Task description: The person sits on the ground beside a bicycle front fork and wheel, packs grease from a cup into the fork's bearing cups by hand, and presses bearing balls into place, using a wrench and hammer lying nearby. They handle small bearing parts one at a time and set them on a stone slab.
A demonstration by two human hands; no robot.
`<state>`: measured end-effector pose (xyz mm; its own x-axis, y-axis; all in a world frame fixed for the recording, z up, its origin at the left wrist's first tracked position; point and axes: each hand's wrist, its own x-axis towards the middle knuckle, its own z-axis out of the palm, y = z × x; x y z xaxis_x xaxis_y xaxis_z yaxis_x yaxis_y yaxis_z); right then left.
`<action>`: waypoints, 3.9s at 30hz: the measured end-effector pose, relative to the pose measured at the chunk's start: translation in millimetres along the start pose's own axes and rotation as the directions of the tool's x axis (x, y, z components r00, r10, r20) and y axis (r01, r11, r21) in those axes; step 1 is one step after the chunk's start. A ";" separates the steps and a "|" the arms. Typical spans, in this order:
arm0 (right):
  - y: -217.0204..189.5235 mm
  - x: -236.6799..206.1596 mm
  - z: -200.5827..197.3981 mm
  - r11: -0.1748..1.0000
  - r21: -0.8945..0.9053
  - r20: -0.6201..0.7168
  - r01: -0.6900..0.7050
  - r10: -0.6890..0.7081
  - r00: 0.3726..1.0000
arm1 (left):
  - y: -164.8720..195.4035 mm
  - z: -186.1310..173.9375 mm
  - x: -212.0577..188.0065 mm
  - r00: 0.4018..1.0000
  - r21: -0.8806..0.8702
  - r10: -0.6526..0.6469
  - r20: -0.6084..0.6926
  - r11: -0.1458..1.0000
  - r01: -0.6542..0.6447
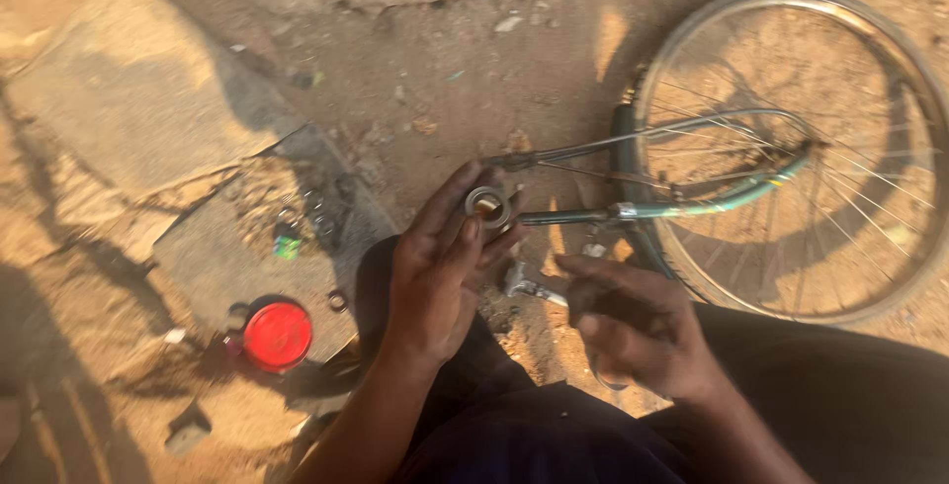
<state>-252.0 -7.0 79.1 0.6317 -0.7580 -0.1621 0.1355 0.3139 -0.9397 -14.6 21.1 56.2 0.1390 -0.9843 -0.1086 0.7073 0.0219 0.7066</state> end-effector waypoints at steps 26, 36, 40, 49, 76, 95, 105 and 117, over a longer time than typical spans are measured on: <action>90.6 45.4 -21.9 0.772 -0.393 -0.351 -0.500 0.377 0.857 | -44.4 -358.7 6.1 0.682 0.848 0.562 -0.469 0.070 0.525; 211.1 89.5 -40.2 0.139 -0.957 -0.157 -0.253 0.486 0.860 | -69.1 -371.2 18.5 0.776 0.912 0.545 -0.318 -0.047 0.406; 242.9 126.9 -28.8 0.043 -0.991 -0.090 -0.131 0.517 0.851 | -49.4 -337.3 -2.0 0.638 0.818 0.512 -0.575 0.369 0.441; 246.0 172.9 11.2 -0.147 -0.948 -0.286 -0.283 0.784 0.550 | -52.8 -203.7 -44.7 0.826 0.101 -0.042 -0.561 0.988 0.119; 8.4 24.4 23.6 0.980 0.122 0.152 -0.156 0.137 0.979 | -21.5 -16.5 -3.8 0.994 -0.011 -0.054 0.096 0.998 0.055; -9.8 10.1 12.4 0.989 -0.113 0.236 -0.096 0.120 0.964 | -9.6 3.9 -11.2 0.992 0.015 0.061 0.110 0.998 -0.063; 3.0 15.3 14.4 0.945 -0.296 0.088 0.139 -0.118 0.989 | 1.1 4.9 -11.8 0.991 0.147 0.038 0.130 0.988 -0.057; -11.8 13.4 24.2 0.965 0.187 0.222 -0.186 0.143 0.964 | -4.7 12.0 -16.2 0.984 0.164 0.124 0.131 0.976 -0.145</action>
<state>-226.7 -7.1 95.3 0.7982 -0.5593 -0.2237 0.1561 0.5507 -0.8200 -28.6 34.9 63.0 0.1337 -0.9883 0.0728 0.5563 0.1356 0.8198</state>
